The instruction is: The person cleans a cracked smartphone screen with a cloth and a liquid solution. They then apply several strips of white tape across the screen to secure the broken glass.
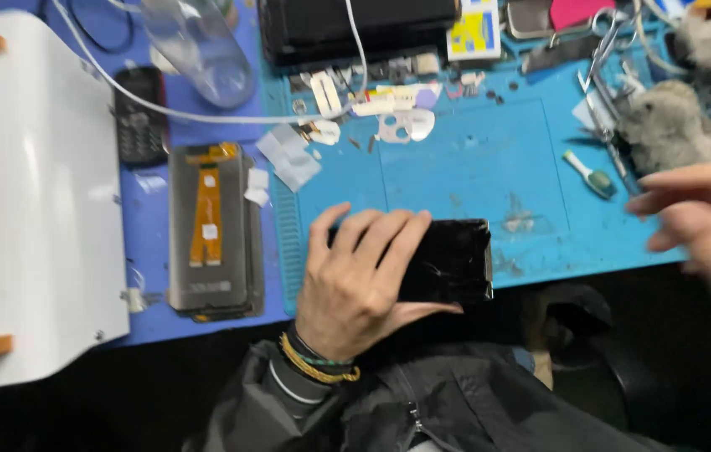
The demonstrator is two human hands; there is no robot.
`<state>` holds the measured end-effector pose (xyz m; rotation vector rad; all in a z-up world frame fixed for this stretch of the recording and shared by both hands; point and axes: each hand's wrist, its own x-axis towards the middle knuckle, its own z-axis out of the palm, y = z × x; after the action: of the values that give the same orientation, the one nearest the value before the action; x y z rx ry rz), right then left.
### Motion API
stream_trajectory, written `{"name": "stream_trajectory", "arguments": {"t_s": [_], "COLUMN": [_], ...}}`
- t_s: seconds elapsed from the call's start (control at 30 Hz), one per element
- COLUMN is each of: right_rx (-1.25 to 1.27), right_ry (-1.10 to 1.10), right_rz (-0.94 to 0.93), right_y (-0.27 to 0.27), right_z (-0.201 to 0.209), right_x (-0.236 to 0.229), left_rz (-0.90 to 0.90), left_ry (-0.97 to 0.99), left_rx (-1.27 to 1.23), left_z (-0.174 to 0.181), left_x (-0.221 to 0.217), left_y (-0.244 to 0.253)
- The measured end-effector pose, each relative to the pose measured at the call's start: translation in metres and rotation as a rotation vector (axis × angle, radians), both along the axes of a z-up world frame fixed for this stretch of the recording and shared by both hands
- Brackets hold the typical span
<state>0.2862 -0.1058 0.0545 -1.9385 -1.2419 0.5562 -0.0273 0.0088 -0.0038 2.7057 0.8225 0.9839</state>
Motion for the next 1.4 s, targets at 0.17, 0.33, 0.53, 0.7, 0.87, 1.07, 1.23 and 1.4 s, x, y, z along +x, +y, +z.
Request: {"name": "stream_trajectory", "arguments": {"t_s": [0.17,0.33,0.53,0.7,0.87,1.07,1.23,1.4], "right_rx": [-0.039,-0.054,0.165,0.235,0.317,0.310,0.146,0.066], "right_ry": [0.147,0.602,1.055,1.237,1.242,1.049,0.915,0.628], "right_rz": [0.093,0.134,0.212,0.147,0.182,0.143,0.226,0.252], "right_y": [0.004,-0.001,-0.010,-0.016,-0.017,-0.027,-0.030,0.006], "right_z": [-0.017,-0.054,-0.072,-0.072,-0.070,-0.075,-0.077,-0.038], "right_x": [-0.093,-0.108,-0.082,-0.078,-0.088,-0.097,-0.082,-0.081], "left_rz": [-0.027,-0.120,0.169,0.255,0.164,-0.020,-0.184,-0.197], "left_ry": [0.006,-0.008,-0.140,-0.438,-0.455,-0.507,-0.785,-0.753], "left_rx": [0.062,0.126,0.093,-0.247,-0.513,-0.796,-1.395,-1.486], "left_z": [0.000,-0.003,-0.012,0.009,0.028,0.031,0.016,0.016], "left_x": [0.001,0.000,-0.014,-0.019,-0.004,0.015,0.022,0.015], "left_y": [-0.002,-0.004,-0.023,-0.046,-0.040,-0.026,-0.024,-0.028]}}
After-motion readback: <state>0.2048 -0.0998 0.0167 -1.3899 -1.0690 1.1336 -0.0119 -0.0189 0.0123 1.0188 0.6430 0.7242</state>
